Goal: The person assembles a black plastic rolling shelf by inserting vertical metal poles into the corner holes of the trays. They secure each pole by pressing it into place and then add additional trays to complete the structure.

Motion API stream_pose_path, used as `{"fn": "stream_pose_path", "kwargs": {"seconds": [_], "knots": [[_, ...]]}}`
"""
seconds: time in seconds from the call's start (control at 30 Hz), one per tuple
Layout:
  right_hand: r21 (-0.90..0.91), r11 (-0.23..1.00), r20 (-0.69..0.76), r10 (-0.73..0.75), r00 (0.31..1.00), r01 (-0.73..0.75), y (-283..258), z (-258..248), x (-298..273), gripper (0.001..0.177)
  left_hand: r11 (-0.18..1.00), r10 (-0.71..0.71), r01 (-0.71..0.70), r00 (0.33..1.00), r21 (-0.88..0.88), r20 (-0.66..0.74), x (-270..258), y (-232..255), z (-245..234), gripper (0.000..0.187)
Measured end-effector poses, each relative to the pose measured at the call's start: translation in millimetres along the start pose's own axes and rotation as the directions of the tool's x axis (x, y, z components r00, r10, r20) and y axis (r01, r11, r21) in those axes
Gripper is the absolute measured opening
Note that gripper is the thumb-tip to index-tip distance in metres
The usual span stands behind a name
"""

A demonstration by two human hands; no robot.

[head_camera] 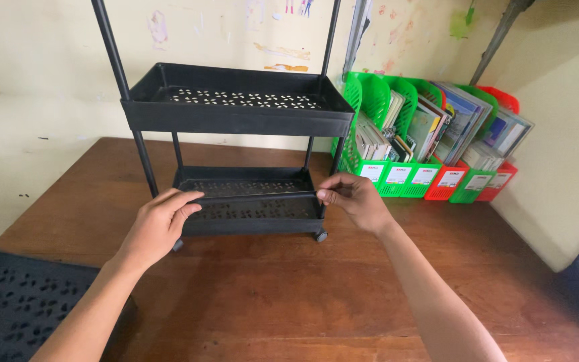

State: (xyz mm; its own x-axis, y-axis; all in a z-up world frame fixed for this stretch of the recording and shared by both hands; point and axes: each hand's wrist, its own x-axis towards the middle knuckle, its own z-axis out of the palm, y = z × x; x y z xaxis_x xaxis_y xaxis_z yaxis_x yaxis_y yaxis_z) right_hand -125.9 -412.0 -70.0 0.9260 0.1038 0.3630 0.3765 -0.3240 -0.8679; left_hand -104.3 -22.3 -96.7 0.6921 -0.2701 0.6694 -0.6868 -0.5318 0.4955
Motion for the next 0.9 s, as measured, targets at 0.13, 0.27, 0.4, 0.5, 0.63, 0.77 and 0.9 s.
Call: {"fn": "stream_pose_path", "kwargs": {"seconds": [0.13, 0.27, 0.4, 0.5, 0.63, 0.77, 0.9], "knots": [[0.136, 0.989, -0.079, -0.055, 0.995, 0.065, -3, 6, 9, 0.024, 0.998, -0.064, 0.064, 0.998, 0.013, -0.01, -6, -3, 1, 0.028], [0.282, 0.948, -0.175, -0.1, 0.979, 0.147, -25, 15, 21, 0.03, 0.998, 0.012, -0.015, 0.999, 0.058, 0.046, -11, -4, 16, 0.029], [0.335, 0.927, -0.096, -0.146, 0.985, 0.17, -57, 34, 34, 0.029, 0.996, -0.093, 0.09, 0.981, 0.024, 0.173, -9, 10, 32, 0.029], [0.215, 0.958, -0.043, -0.184, 0.982, 0.189, -72, 50, 40, 0.025, 0.996, 0.038, -0.028, 0.992, -0.089, 0.12, -4, 27, 42, 0.024], [0.171, 0.957, 0.053, -0.246, 0.968, 0.234, -69, 72, 38, 0.026, 0.974, -0.029, 0.051, 0.994, -0.219, 0.103, 2, 46, 56, 0.025], [0.207, 0.958, 0.075, -0.221, 0.973, 0.201, -63, 85, 30, 0.029, 0.942, -0.03, 0.062, 0.995, -0.331, 0.1, 1, 54, 70, 0.026], [0.089, 0.974, 0.077, -0.215, 0.974, 0.208, -69, 80, 24, 0.028, 0.958, 0.113, -0.102, 0.993, -0.267, 0.024, -1, 53, 66, 0.028]]}}
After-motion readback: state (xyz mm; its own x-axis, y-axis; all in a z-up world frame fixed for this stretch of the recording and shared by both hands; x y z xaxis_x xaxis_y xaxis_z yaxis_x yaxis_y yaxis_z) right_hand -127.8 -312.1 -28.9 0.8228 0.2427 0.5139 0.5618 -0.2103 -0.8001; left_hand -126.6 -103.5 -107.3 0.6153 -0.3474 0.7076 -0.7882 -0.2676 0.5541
